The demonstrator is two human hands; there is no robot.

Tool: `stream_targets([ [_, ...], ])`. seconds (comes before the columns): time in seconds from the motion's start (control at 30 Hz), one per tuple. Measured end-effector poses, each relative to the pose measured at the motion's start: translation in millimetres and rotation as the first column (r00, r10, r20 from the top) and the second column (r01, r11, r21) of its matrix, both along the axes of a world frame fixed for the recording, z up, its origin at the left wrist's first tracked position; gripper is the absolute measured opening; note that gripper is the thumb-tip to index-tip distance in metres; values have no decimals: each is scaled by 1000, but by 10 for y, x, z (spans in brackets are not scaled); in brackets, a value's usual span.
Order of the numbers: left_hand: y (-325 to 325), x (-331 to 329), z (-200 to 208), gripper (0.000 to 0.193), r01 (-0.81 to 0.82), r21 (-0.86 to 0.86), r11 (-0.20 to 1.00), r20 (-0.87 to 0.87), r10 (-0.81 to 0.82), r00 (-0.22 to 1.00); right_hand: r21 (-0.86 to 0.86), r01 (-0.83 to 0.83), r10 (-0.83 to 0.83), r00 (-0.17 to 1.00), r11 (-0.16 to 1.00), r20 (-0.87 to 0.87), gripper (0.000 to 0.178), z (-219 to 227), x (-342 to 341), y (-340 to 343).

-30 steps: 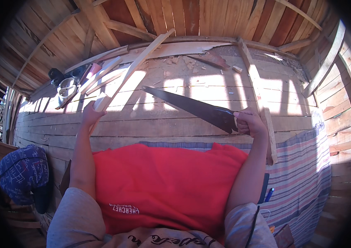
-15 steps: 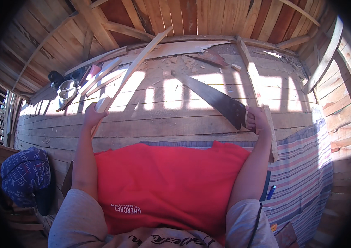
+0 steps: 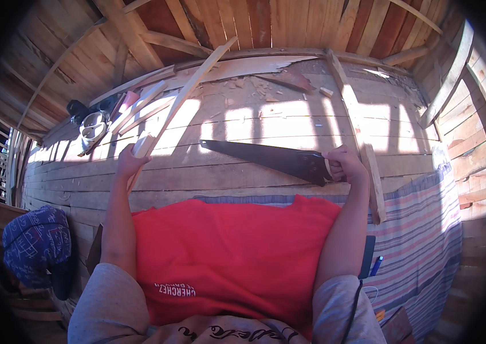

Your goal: The person saws a thin piece of wood using a handsaw while holding it against the floor by hand and foot.

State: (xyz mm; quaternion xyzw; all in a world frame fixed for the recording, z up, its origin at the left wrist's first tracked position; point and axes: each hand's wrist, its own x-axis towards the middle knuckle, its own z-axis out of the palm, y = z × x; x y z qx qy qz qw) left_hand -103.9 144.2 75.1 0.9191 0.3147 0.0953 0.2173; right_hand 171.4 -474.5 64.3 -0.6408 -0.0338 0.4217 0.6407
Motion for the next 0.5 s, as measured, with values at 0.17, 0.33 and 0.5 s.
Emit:
stream_targets([
  [0.17,-12,8,7,74,-24,-41,999,-15,24,1000,59,290,-293,954,955,65,51,-64,48,-273],
  [0.33,-36,14,12,75,-15,-41,999,-12,14,1000,196,259,-272,961,946,44,51,-15,39,-175],
  [0.5,-57,21,36,76,-4,-49,999,-15,3,1000,152,-21,23,1000,988,-15,49,57,-32,152],
])
